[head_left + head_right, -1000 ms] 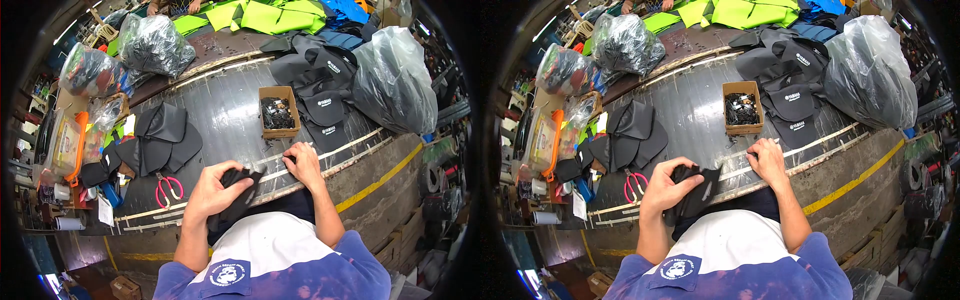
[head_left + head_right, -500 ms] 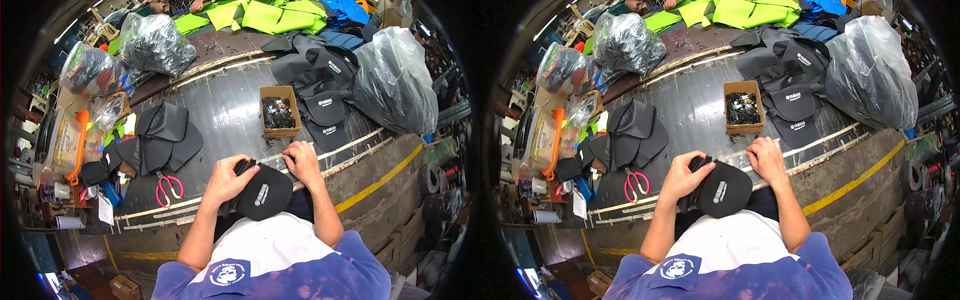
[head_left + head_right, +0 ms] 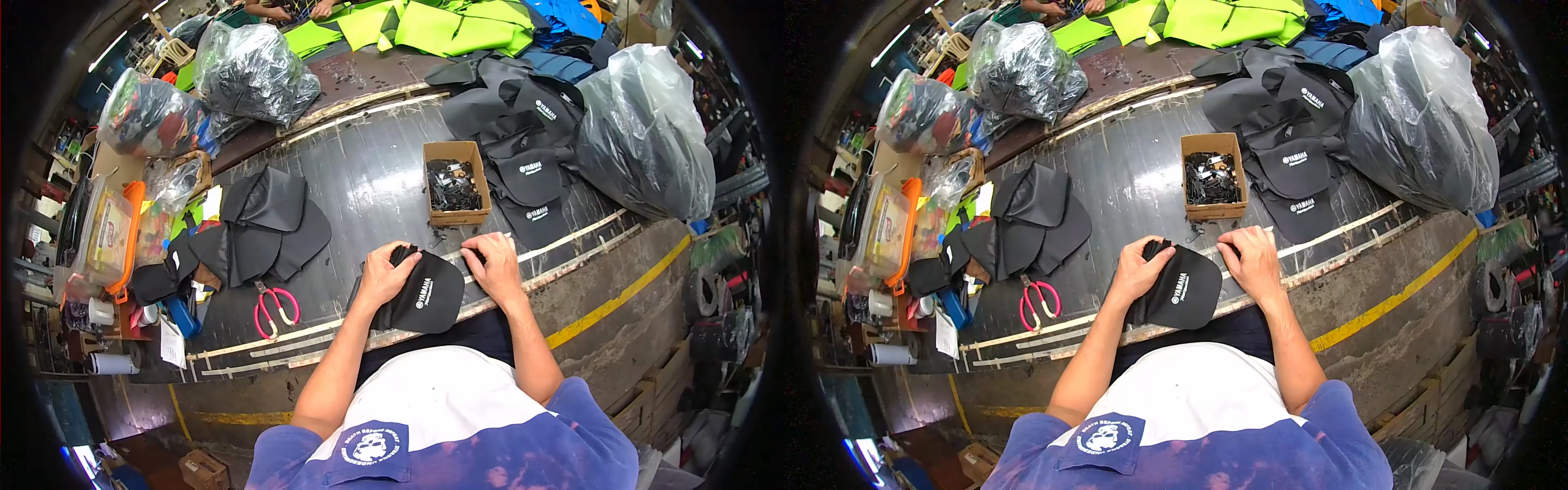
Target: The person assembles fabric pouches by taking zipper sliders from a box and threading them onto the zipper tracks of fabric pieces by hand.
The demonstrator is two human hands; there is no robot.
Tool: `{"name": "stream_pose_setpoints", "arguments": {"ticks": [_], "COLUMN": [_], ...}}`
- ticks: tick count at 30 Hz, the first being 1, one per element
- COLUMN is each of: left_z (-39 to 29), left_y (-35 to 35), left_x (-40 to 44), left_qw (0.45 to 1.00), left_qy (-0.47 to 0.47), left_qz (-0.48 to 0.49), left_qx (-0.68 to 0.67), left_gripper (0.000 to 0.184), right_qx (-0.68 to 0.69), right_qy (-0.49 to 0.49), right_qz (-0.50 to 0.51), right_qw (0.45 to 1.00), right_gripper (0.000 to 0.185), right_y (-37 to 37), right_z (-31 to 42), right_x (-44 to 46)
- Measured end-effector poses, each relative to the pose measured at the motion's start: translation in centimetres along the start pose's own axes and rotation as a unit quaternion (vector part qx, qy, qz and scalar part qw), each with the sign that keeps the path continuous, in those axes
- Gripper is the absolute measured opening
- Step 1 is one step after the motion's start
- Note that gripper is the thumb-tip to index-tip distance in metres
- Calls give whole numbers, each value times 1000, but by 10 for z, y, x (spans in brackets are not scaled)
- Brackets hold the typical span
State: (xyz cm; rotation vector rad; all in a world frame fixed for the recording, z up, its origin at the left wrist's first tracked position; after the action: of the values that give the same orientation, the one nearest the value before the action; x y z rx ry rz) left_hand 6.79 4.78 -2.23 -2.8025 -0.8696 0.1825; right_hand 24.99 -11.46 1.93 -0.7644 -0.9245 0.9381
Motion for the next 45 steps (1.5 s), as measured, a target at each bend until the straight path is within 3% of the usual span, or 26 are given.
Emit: {"name": "stream_pose_setpoints", "arguments": {"ticks": [3, 4, 7, 11, 19, 27, 32, 40, 45], "left_z": [-2, -2, -4, -4, -3, -8, -9, -3, 1], "left_y": [-1, 0, -2, -4, -6, -6, -6, -7, -6], "left_x": [-2, -2, -3, -3, -2, -4, -4, -2, -1], "left_qw": [999, 999, 999, 999, 999, 999, 998, 998, 999], "left_qy": [-26, -26, -20, -22, 0, -4, -7, 4, 13], "left_qz": [18, 20, 29, 30, 12, 19, 19, 18, 11], "left_qx": [-43, -43, -19, -2, 42, 43, 52, 63, 51], "left_gripper": [16, 16, 16, 18, 27, 22, 23, 22, 27], "right_qx": [279, 279, 528, 585, 624, 657, 649, 682, 646], "right_qy": [91, 92, 143, 88, 101, 92, 84, 113, 118], "right_qz": [16, 15, 91, 115, 125, 122, 109, 109, 111], "right_qw": [956, 956, 832, 798, 765, 738, 748, 714, 746], "right_gripper": [14, 14, 14, 17, 17, 22, 23, 21, 18], "right_y": [9, 12, 44, 63, 82, 87, 88, 90, 89], "right_z": [0, 2, 3, 9, 2, 2, -1, -1, -1], "right_x": [7, 10, 21, 34, 32, 31, 31, 29, 28]}}
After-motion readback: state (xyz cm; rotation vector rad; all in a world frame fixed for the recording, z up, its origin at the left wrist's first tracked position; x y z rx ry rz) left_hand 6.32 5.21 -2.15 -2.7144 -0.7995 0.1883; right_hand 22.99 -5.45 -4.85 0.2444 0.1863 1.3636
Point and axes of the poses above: each hand's wrist, its own x-axis towards the middle knuckle, its own y-axis out of the palm, z = x × y, the point moved 5 cm from there along x, towards the middle knuckle, and after that the axes turned 11 degrees about z, right-handed, at the moved point
